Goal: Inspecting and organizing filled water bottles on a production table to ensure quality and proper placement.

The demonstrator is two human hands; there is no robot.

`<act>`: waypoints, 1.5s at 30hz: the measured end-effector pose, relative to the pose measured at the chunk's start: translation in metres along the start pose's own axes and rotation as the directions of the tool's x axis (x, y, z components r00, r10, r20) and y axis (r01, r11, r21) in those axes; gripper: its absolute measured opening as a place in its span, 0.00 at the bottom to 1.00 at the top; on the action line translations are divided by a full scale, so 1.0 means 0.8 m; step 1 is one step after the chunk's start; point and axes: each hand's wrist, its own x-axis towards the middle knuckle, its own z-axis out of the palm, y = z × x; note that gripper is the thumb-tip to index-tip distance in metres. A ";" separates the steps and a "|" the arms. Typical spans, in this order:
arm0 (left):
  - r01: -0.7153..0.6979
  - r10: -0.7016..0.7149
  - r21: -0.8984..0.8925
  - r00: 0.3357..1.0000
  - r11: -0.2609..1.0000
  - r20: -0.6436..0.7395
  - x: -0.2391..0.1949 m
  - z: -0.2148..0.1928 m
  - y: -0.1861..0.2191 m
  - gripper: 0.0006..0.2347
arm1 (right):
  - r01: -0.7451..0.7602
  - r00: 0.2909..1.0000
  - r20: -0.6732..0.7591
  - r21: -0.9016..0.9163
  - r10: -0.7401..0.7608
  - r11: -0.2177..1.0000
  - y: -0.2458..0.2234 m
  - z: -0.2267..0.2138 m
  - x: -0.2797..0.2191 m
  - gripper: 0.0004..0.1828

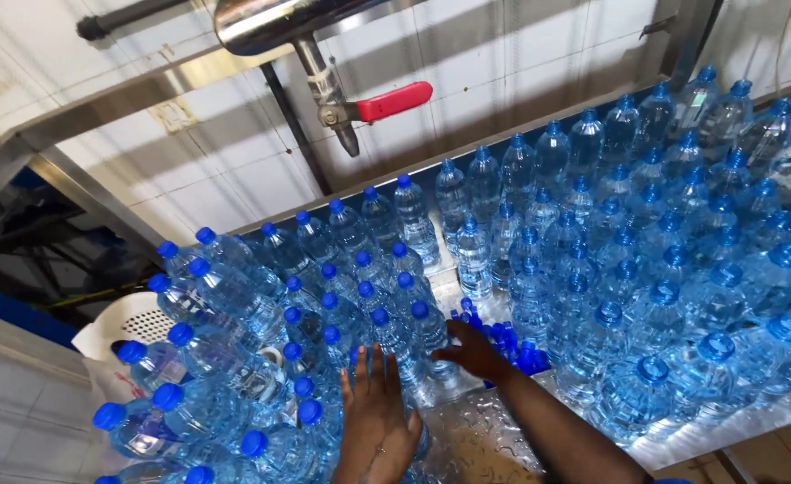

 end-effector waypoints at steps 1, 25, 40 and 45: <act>-0.036 0.067 0.155 0.977 0.987 -0.203 0.000 0.021 -0.009 0.48 | 0.045 0.999 0.028 -0.058 -0.044 0.997 0.017 -0.003 0.004 0.52; 0.052 -0.049 -0.016 0.991 0.999 0.125 0.003 -0.040 0.027 0.42 | -0.180 0.883 -0.441 -0.633 -0.159 0.753 -0.059 -0.183 0.299 0.20; 0.191 -0.378 -0.669 0.914 0.718 -0.144 -0.035 -0.205 0.041 0.37 | 0.062 0.959 -0.152 -0.712 -0.239 0.700 -0.273 -0.234 0.125 0.15; 0.285 -0.429 -0.951 0.879 0.120 0.209 -0.008 -0.224 0.033 0.30 | 0.349 0.694 -0.092 -0.824 -0.714 0.446 -0.411 -0.294 -0.020 0.08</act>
